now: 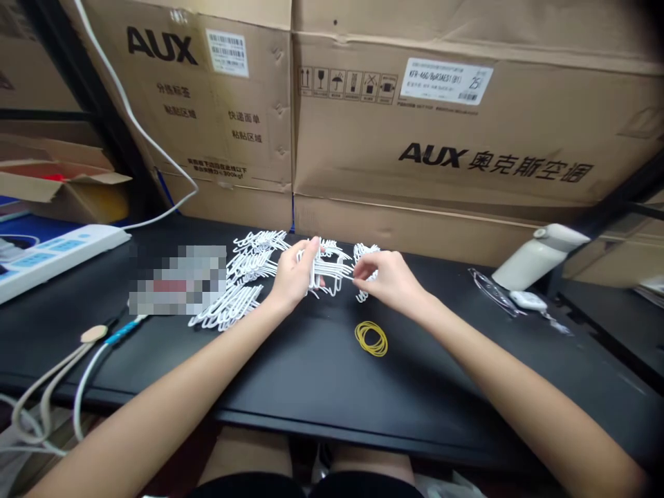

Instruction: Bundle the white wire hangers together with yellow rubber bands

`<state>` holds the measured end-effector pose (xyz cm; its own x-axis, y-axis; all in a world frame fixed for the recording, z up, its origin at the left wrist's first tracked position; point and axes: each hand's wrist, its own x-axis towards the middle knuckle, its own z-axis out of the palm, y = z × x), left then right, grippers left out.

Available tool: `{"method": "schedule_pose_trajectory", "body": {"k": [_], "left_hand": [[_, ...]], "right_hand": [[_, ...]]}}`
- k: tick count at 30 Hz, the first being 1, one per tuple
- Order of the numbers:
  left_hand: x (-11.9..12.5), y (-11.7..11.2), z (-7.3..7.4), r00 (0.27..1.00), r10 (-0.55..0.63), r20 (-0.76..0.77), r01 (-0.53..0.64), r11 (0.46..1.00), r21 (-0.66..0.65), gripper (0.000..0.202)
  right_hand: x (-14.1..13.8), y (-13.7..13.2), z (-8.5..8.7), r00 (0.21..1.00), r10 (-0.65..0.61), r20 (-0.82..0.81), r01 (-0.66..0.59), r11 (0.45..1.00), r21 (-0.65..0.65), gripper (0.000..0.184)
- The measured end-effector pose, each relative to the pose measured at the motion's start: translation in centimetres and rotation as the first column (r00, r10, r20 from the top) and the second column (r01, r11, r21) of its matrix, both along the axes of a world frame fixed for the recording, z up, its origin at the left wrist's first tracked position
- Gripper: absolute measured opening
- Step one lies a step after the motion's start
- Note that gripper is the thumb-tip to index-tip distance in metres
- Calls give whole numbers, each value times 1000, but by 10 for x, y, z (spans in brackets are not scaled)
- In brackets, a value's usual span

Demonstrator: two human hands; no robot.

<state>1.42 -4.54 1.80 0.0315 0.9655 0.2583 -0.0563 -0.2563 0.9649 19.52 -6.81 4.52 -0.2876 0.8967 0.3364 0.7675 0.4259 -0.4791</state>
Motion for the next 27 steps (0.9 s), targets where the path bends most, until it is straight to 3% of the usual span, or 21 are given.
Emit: {"method": "schedule_pose_trajectory", "body": {"k": [6,11,22,27], "left_hand": [[2,-6,0,994,-35,-101,43,996,77,33],[2,-8,-1,988,-41,-148,54,995,89,33],[3,-10,-2,977,-75,-200,94,992,85,33],[2,-10,1,962,-14,-273,60,985,162,33]], "right_hand": [[16,-3,27,975,-32,-220,72,982,176,3],[20,-8,40,961,-16,-276,39,996,77,8],[9,-11,29,961,101,-259,-124,990,-72,7],[6,-10,24,953,140,-269,-184,972,-146,5]]}}
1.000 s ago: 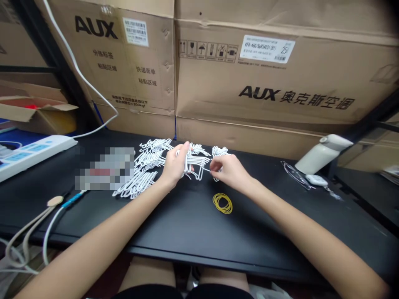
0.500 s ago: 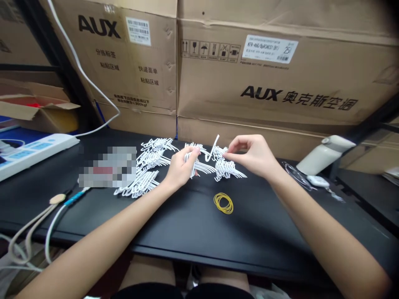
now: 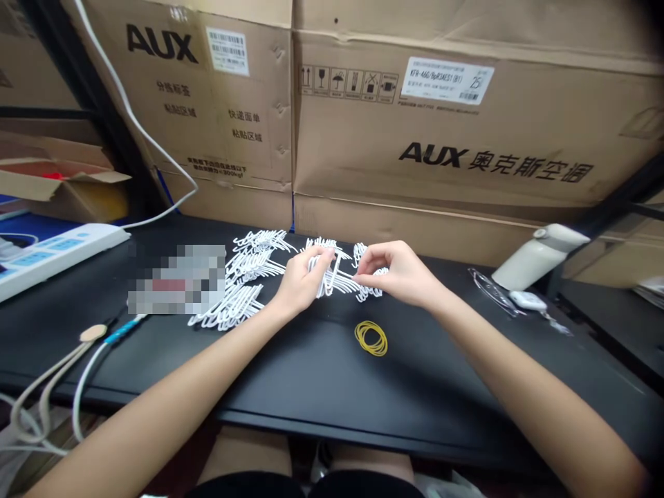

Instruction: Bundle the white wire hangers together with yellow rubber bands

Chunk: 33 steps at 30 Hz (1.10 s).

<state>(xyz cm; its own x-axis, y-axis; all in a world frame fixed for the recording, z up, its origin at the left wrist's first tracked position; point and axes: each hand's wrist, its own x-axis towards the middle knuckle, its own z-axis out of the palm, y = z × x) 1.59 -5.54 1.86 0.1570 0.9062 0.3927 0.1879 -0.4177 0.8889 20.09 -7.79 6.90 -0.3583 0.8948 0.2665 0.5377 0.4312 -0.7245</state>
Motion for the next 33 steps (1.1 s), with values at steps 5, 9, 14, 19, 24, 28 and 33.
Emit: {"method": "schedule_pose_trajectory", "body": {"k": [5,9,14,19,24,28,33], "left_hand": [[-1,3,-4,999,-49,22,51,994,-97,33],[0,4,-5,991,-87,98,105,975,-195,32],[2,2,2,983,-71,172,125,936,-328,29],[2,0,4,972,-129,197,200,896,-398,33],[2,1,3,970,-160,184,226,877,-425,37],[0,3,1,960,-193,205,265,863,-430,39],[-1,4,3,942,-211,263,314,833,-456,36]], "right_hand": [[-3,0,-3,999,11,-40,-11,1000,0,3],[-6,-1,-3,997,0,-75,1,1000,6,2],[-9,-2,-5,993,-43,-108,45,999,25,3],[-8,-4,-2,996,-22,-89,22,1000,2,2],[-6,-7,2,999,16,-36,-16,1000,-9,2],[-7,-13,6,999,24,27,-27,992,121,7],[-10,-19,8,999,35,24,-40,977,211,11]]}}
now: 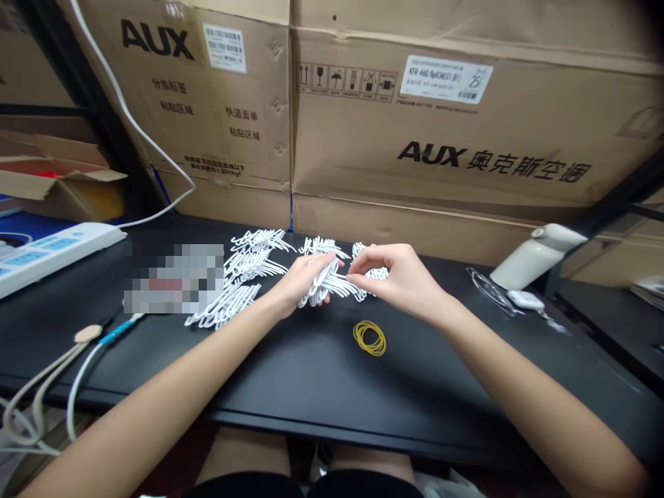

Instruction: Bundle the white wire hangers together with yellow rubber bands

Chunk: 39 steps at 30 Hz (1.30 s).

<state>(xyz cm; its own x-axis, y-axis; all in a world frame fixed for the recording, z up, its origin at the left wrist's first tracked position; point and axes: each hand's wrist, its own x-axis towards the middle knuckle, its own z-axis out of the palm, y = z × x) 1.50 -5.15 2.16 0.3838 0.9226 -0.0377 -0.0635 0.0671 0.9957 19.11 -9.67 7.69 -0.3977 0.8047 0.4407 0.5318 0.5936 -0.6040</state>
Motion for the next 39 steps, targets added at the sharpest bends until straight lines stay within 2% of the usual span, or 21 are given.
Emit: {"method": "schedule_pose_trajectory", "body": {"k": [8,18,23,30,34,39], "left_hand": [[0,-1,3,998,-42,55,48,992,-115,36],[0,0,2,999,-18,33,21,995,-99,33],[0,0,1,1000,-20,20,22,995,-101,35],[1,0,-1,1000,1,3,-1,999,-52,31],[3,-3,2,1000,20,-9,-20,1000,17,31],[6,-8,4,998,45,-48,-37,987,155,31]], "right_hand": [[-2,1,0,997,-50,-55,50,999,-11,11],[-7,-5,-1,995,-71,-65,70,997,-10,10],[-9,-5,-5,995,-102,-18,103,993,54,11],[-7,-6,-4,996,-60,58,56,995,80,11],[-5,-4,-4,995,-32,92,31,999,12,11],[-5,-1,-8,980,22,199,-3,996,-92,24]]}}
